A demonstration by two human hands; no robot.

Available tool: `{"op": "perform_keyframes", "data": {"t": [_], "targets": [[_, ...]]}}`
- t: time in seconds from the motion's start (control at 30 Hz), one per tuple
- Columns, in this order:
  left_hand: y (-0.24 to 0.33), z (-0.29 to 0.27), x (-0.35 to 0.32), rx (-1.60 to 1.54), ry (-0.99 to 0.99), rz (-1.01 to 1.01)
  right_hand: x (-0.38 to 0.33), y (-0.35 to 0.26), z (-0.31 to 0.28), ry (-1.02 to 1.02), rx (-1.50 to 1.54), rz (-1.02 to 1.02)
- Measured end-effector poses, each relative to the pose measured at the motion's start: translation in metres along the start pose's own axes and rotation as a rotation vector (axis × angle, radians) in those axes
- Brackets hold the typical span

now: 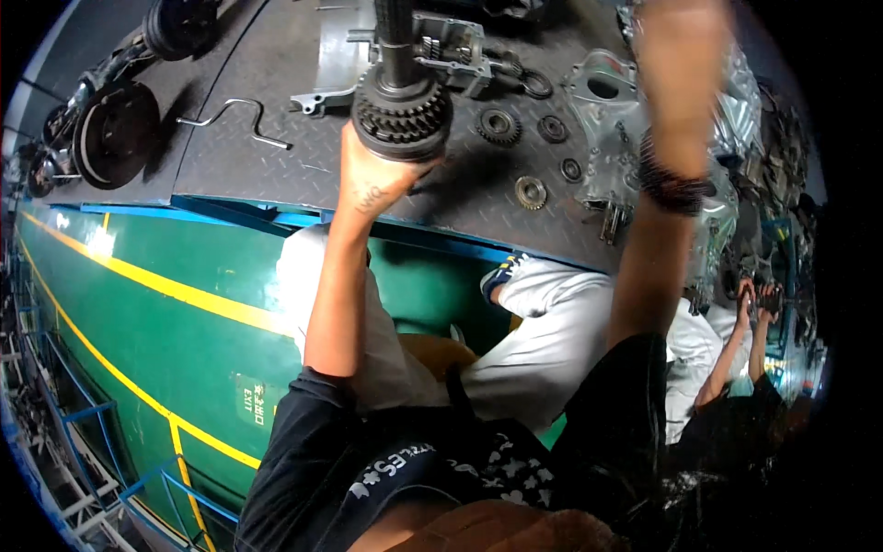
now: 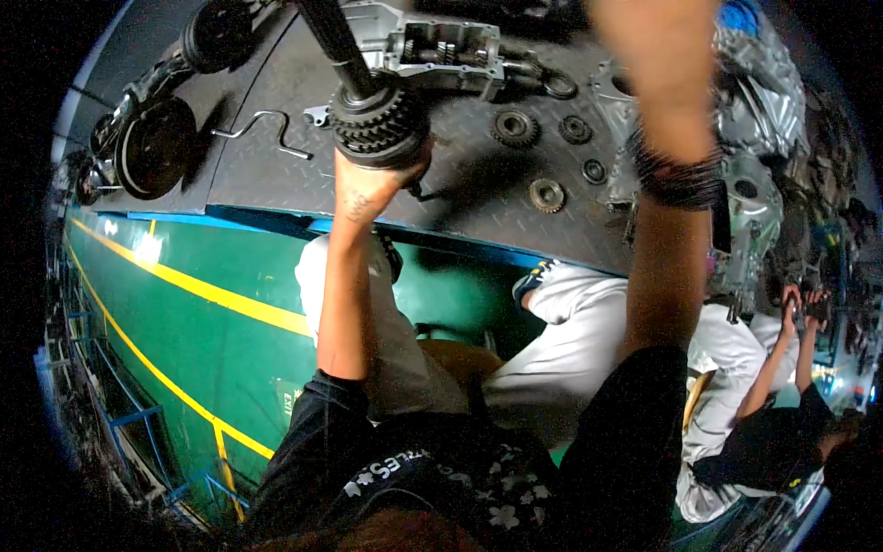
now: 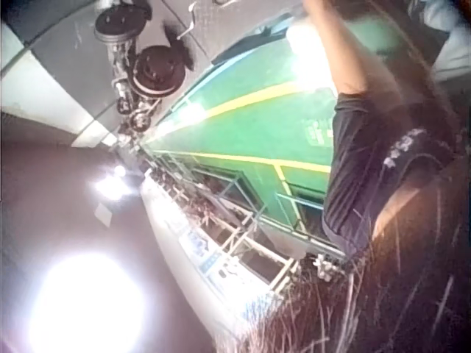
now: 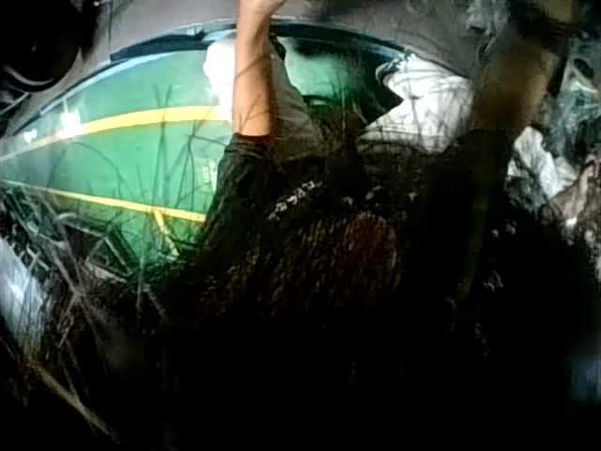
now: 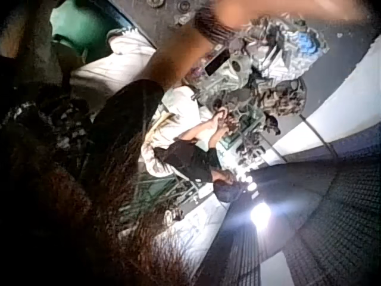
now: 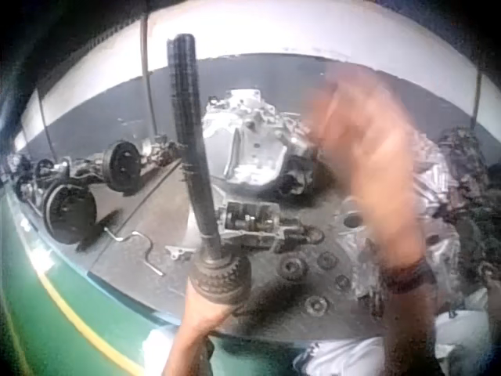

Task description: The person places several gears and components onto a vertical shaft one by one while holding the shaft upright by hand.

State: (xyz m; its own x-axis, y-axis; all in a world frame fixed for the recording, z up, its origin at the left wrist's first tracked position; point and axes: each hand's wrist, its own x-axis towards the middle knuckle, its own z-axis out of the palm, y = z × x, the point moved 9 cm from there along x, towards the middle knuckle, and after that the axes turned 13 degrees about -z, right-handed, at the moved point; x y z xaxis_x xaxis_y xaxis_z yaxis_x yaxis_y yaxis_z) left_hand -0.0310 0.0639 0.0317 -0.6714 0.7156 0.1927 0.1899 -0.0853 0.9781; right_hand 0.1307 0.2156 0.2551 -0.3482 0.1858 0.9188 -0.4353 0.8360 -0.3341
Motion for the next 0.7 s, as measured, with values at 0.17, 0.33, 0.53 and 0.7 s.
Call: {"op": "perform_keyframes", "data": {"t": [0.17, 0.33, 0.53, 0.7], "targets": [[0.005, 0.001, 0.002, 0.023, 0.001, 0.011, -0.236, 0.093, 0.064, -0.560, -0.106, 0.392], [0.005, -0.006, -0.001, -0.005, 0.010, -0.011, -0.299, 0.093, 0.067, -0.729, -0.438, 0.200], [0.004, -0.005, 0.000, 0.044, 0.025, 0.024, -0.292, 0.074, 0.008, -0.853, -0.484, 0.446], [0.004, -0.005, 0.000, 0.021, 0.007, -0.004, -0.298, 0.088, -0.009, -0.748, -0.238, 0.643]]}}
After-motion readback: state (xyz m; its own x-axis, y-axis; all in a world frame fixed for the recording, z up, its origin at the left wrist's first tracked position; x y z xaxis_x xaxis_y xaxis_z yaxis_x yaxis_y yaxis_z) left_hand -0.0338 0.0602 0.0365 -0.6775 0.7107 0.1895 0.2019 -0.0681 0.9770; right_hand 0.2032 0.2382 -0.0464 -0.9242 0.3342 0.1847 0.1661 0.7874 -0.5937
